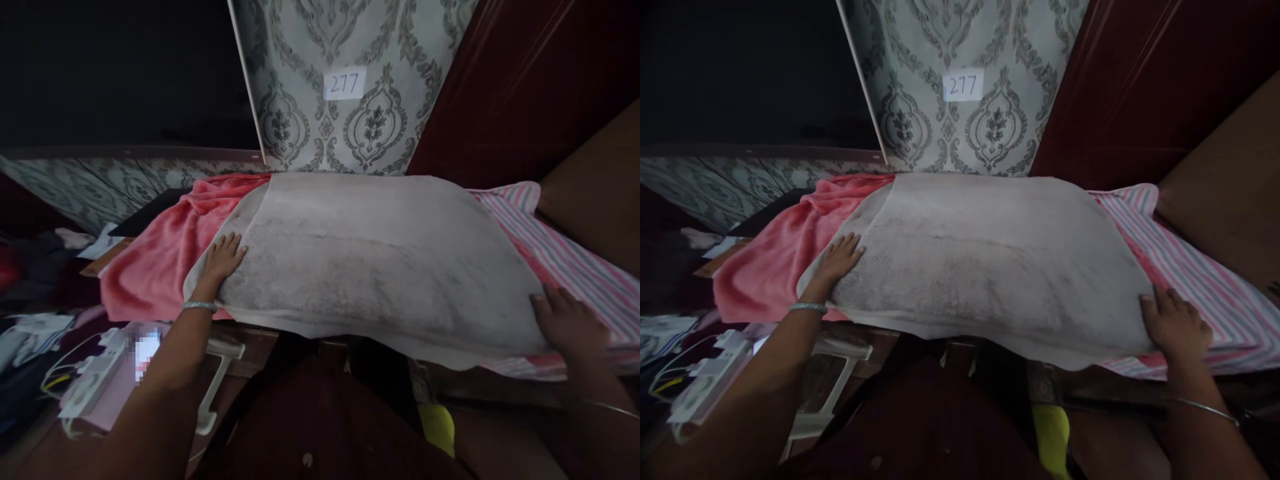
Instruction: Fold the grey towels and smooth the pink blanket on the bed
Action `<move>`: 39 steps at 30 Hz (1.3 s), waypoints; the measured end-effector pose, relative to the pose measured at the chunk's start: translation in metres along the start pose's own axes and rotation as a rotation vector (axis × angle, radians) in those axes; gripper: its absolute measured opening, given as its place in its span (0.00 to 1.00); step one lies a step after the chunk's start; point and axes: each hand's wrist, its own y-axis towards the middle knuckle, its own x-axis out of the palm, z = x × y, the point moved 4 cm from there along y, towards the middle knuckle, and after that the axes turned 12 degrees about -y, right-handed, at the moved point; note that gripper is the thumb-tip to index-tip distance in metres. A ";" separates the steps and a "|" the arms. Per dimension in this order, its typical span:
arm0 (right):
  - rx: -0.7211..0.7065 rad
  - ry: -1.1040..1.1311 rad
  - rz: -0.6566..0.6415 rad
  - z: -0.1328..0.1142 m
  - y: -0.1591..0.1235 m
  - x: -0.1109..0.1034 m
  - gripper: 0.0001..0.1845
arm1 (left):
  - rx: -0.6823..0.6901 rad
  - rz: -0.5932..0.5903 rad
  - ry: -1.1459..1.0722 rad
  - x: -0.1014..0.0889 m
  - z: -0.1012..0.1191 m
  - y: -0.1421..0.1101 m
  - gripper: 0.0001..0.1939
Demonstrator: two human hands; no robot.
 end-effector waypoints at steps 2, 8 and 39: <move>0.108 0.135 -0.040 -0.006 -0.014 -0.012 0.46 | 0.010 0.025 -0.016 -0.002 0.004 -0.002 0.34; 0.167 0.263 -0.056 -0.022 -0.029 -0.040 0.39 | 0.035 -0.005 -0.052 -0.006 0.008 -0.012 0.33; -0.939 0.218 0.078 -0.349 -0.167 -0.117 0.32 | 0.365 0.115 -0.046 0.051 0.136 -0.116 0.30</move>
